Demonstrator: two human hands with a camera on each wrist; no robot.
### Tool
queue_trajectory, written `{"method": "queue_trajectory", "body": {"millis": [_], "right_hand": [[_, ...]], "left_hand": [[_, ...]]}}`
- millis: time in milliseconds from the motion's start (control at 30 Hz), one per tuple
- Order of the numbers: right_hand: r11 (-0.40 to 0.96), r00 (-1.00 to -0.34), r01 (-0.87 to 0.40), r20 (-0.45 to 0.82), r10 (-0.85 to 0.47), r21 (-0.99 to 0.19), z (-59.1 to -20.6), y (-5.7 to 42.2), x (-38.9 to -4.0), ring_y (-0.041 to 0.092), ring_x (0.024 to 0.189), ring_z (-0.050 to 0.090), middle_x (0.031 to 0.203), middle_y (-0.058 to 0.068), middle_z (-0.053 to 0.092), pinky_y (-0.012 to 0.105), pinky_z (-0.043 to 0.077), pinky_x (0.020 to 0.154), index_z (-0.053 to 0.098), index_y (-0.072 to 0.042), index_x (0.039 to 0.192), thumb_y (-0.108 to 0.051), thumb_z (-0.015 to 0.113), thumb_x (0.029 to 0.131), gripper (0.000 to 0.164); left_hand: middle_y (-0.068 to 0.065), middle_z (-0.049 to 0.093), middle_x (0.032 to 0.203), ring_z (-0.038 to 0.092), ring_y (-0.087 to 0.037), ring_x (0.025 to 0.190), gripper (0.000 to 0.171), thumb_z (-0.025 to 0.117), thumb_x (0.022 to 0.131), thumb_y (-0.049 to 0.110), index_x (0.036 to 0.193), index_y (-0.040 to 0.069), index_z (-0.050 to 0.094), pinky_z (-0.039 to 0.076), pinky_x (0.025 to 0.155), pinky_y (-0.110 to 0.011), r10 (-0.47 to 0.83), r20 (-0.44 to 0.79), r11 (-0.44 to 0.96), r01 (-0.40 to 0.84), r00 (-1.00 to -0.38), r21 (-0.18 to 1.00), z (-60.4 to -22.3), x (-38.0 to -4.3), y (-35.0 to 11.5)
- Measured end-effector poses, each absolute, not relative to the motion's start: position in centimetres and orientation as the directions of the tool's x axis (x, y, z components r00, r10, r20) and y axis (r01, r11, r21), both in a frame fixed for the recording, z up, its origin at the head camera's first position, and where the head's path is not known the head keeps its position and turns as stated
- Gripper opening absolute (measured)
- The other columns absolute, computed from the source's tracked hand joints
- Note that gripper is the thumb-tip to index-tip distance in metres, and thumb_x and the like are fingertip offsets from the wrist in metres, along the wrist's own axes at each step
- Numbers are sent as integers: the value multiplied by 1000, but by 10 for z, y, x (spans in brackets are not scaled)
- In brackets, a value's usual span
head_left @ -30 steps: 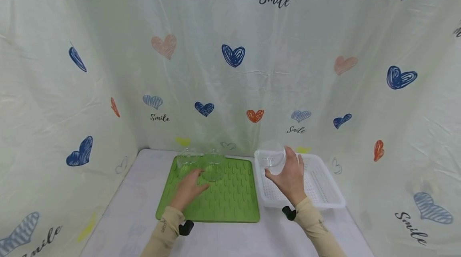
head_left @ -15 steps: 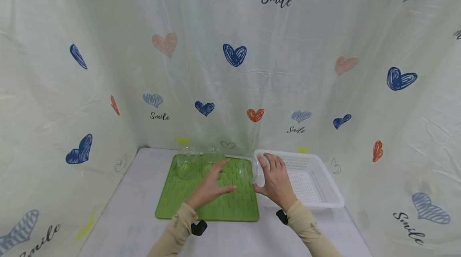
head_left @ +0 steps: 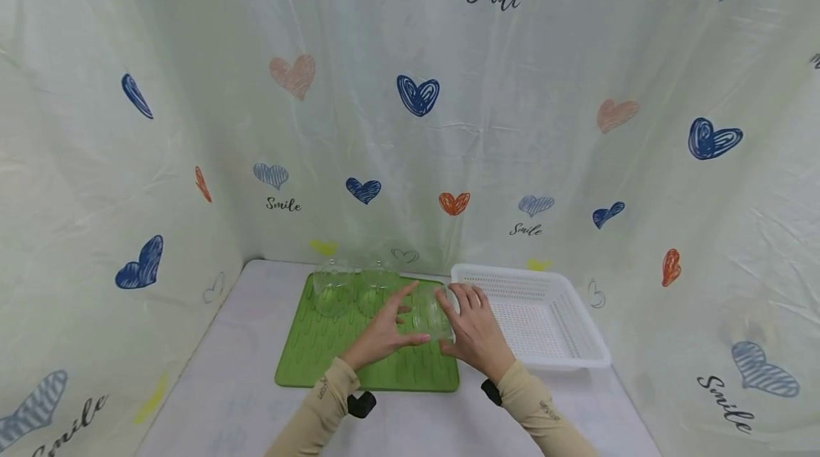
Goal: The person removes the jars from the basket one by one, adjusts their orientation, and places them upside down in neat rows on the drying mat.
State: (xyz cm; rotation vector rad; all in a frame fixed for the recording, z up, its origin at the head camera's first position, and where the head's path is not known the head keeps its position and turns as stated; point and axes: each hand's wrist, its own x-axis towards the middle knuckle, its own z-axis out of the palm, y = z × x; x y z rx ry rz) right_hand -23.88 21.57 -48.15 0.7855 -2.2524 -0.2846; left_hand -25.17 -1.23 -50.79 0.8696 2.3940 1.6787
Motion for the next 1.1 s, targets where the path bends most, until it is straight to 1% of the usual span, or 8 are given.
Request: {"method": "queue_trajectory", "body": {"millis": [200, 367, 633, 700, 800, 900, 1000, 1100], "right_hand": [[784, -565, -465, 545, -620, 410, -484, 213, -236, 36, 120, 50, 131, 18, 50, 52, 43, 102, 37, -18, 147, -62, 85, 49, 118], [786, -575, -469, 536, -618, 402, -485, 211, -235, 36, 120, 50, 131, 18, 50, 53, 42, 103, 33, -18, 150, -62, 85, 50, 120], [787, -571, -495, 545, -614, 369, -486, 210, -234, 35, 124, 49, 135, 18, 50, 55, 41, 104, 28, -21, 152, -62, 84, 56, 118], [791, -570, -518, 557, -604, 326, -485, 209, -233, 35, 126, 48, 139, 18, 48, 56, 40, 105, 28, -21, 153, -65, 79, 62, 113], [803, -567, -563, 615, -548, 197, -479, 209, -232, 35, 128, 46, 143, 18, 44, 57, 39, 105, 31, -16, 151, -70, 63, 77, 98], [799, -591, -601, 686, -425, -24, -470, 209, -229, 36, 130, 43, 146, 18, 41, 59, 38, 103, 31, -10, 150, -68, 50, 87, 88], [748, -679, -588, 690, -249, -308, -460, 211, -227, 36, 134, 39, 149, 16, 38, 58, 35, 105, 26, -11, 152, -53, 59, 91, 81], [596, -793, -521, 605, -71, -612, -452, 214, -226, 34, 139, 33, 152, 14, 33, 57, 32, 109, 21, -15, 154, -30, 63, 93, 75]], "left_hand": [[-13, 28, 154, 50, -33, 127, 89, 74, 84, 41, 151, 44, 16, 50, 95, -49, 497, 247, 225, 399, -832, 889, -510, -252, -11], [-16, 29, 154, 50, -36, 127, 86, 74, 85, 36, 150, 43, 18, 51, 93, -49, 497, 244, 218, 393, -833, 893, -513, -253, -11], [-14, 34, 150, 52, -35, 123, 84, 74, 85, 36, 152, 32, 23, 51, 94, -49, 476, 267, 215, 406, -838, 888, -513, -253, -13], [-13, 35, 149, 52, -34, 122, 84, 73, 85, 39, 152, 29, 25, 51, 93, -48, 470, 278, 219, 415, -838, 883, -514, -253, -15], [-13, 36, 148, 52, -36, 120, 83, 73, 84, 41, 152, 29, 26, 51, 92, -48, 462, 288, 217, 422, -839, 880, -515, -254, -18], [-13, 37, 147, 54, -35, 119, 83, 74, 84, 39, 151, 30, 27, 51, 91, -46, 451, 296, 221, 427, -842, 877, -514, -255, -22], [-14, 38, 146, 54, -35, 118, 84, 75, 83, 38, 152, 28, 27, 52, 92, -46, 439, 301, 223, 427, -846, 876, -513, -255, -25], [-14, 39, 145, 54, -35, 117, 86, 76, 82, 38, 151, 29, 27, 51, 93, -47, 429, 295, 218, 415, -854, 883, -512, -256, -27]]}}
